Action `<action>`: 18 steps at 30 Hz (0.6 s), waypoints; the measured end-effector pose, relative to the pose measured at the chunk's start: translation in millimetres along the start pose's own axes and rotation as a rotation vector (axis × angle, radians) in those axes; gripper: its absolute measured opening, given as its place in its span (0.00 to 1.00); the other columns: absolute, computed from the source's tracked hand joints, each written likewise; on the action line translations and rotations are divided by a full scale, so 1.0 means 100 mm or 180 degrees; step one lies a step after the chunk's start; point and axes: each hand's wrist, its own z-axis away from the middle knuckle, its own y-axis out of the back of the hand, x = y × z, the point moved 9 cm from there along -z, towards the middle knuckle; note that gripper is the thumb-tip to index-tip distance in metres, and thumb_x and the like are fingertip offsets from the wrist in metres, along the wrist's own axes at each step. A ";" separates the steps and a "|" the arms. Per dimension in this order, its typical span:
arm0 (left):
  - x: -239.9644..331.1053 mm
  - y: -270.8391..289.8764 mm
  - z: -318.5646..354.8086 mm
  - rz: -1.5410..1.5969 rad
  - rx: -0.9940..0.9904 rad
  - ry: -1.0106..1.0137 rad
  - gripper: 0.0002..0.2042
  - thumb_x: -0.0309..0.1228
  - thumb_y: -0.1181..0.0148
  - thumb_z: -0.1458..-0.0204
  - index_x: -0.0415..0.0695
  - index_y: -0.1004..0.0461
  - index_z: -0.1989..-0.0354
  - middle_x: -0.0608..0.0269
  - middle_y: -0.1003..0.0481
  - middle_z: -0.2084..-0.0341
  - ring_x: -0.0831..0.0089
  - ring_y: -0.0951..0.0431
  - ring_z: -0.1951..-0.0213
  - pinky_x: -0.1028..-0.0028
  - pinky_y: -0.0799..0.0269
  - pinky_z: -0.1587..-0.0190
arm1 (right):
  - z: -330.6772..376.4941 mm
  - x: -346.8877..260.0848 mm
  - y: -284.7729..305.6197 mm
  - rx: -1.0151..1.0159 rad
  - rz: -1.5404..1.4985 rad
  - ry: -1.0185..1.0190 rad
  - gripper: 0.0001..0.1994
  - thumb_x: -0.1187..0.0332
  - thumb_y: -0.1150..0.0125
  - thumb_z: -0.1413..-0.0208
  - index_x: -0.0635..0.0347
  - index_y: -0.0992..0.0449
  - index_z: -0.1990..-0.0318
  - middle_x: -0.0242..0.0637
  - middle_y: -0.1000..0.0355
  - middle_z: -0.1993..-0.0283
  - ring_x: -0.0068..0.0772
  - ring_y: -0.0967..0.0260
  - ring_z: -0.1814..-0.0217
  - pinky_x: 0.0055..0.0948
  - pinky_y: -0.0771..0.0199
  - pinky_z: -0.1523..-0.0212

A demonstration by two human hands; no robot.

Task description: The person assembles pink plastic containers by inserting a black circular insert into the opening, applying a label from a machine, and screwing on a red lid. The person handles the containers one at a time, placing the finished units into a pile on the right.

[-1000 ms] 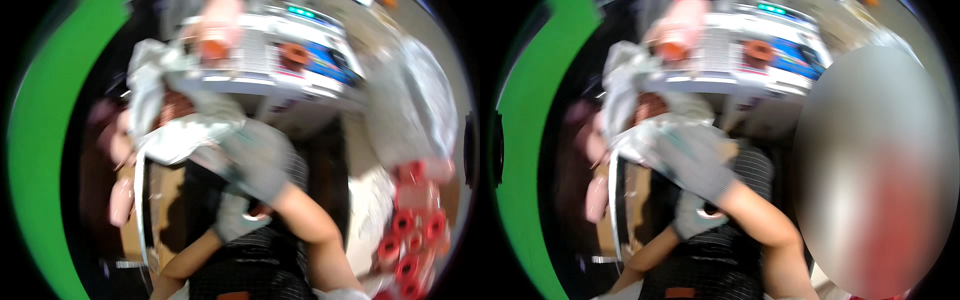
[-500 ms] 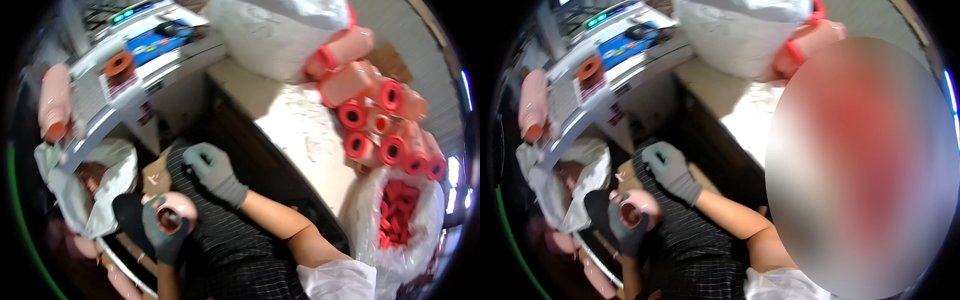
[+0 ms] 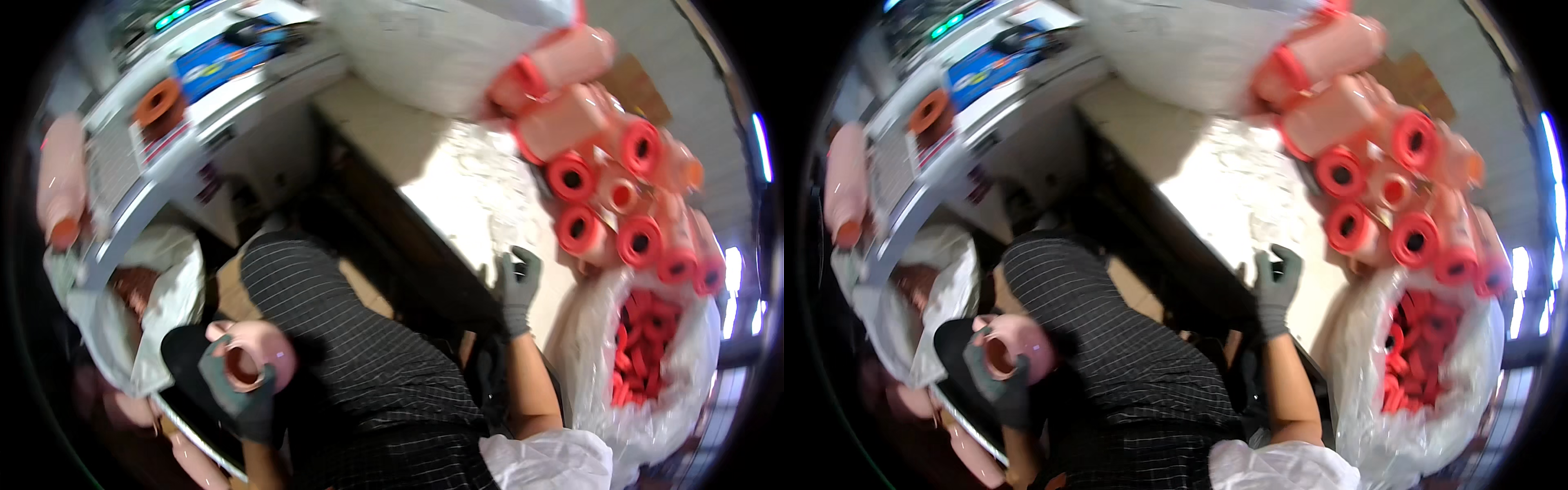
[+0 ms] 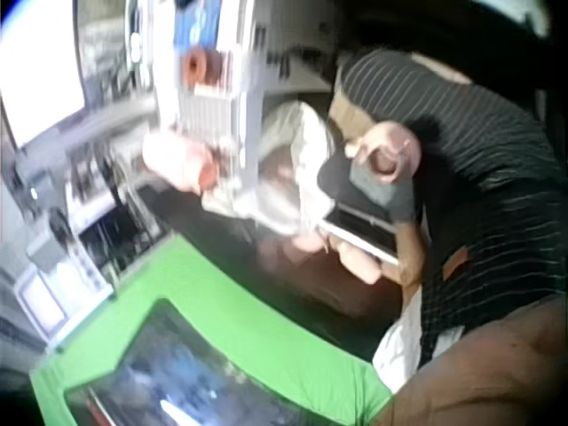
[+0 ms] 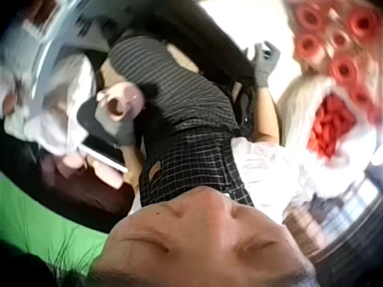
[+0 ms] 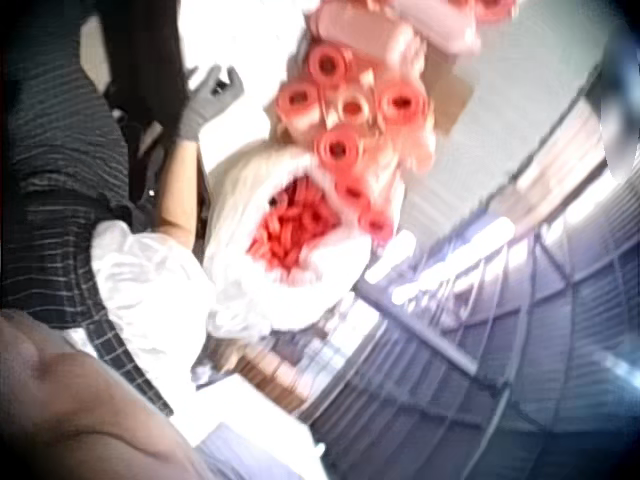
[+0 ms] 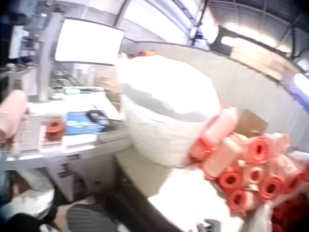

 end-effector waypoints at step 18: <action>0.54 -0.01 -0.24 -0.0877 -0.0318 -0.0873 0.41 0.33 0.28 0.65 0.37 0.34 0.35 0.55 0.30 0.43 0.60 0.29 0.39 0.58 0.33 0.34 | -0.25 0.06 0.33 0.0544 0.0107 0.0520 0.09 0.71 0.31 0.39 0.63 0.18 0.53 0.38 0.21 0.55 0.29 0.23 0.62 0.28 0.22 0.59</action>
